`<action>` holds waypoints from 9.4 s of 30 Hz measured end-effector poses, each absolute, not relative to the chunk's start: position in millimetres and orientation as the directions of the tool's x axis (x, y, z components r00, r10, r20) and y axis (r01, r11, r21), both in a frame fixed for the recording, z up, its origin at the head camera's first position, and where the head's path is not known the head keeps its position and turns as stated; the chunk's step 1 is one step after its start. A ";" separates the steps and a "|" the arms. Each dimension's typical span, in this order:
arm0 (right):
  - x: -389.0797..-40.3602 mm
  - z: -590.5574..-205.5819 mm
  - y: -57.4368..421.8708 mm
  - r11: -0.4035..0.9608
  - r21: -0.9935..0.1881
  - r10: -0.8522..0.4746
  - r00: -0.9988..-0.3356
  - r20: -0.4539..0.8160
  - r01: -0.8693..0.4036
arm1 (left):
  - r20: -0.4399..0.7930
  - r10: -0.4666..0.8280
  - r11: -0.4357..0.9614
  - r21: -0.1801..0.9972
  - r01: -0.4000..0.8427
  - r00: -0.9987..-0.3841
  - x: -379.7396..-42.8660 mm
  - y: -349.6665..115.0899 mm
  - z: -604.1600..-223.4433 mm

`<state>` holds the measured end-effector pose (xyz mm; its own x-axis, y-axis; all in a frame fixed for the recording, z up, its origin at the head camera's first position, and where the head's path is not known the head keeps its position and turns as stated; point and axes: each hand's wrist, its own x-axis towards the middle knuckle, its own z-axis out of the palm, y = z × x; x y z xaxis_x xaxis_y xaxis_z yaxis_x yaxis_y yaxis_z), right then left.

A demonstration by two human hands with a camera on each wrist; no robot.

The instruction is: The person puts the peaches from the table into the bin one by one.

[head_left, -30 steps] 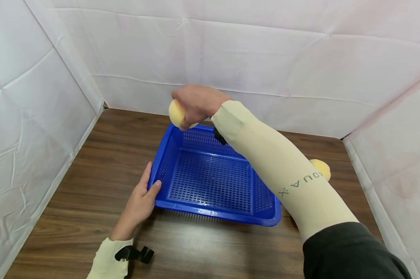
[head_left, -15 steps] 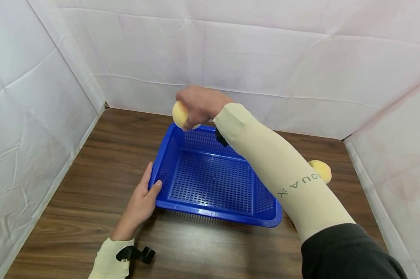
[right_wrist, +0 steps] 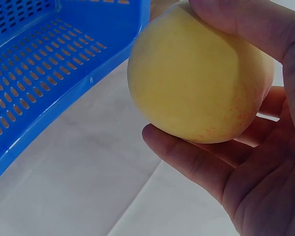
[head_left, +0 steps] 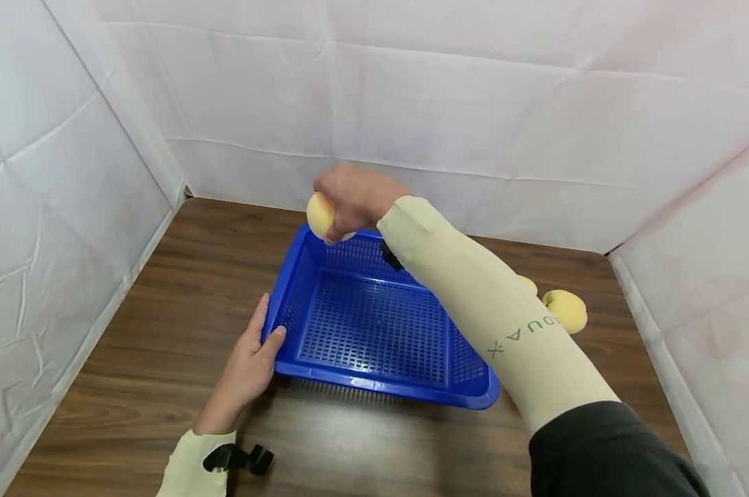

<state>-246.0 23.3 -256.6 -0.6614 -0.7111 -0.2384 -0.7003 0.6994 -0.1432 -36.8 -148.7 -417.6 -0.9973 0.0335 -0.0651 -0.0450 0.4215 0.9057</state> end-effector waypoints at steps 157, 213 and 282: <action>-238.6 -372.5 27.1 0.679 -0.130 -0.705 -0.592 -0.392 -0.722 | 0.021 0.024 0.329 0.944 0.028 -0.999 -47.0 -132.2 -428.0; -228.6 -395.7 33.5 0.722 -0.110 -0.653 -0.620 -0.435 -0.683 | -0.025 0.011 0.345 0.938 -0.020 -1.000 -47.7 -128.3 -427.2; -242.3 -362.0 41.7 0.656 -0.097 -0.720 -0.582 -0.379 -0.748 | -0.007 0.009 0.356 0.934 -0.003 -1.000 -60.8 -131.9 -427.4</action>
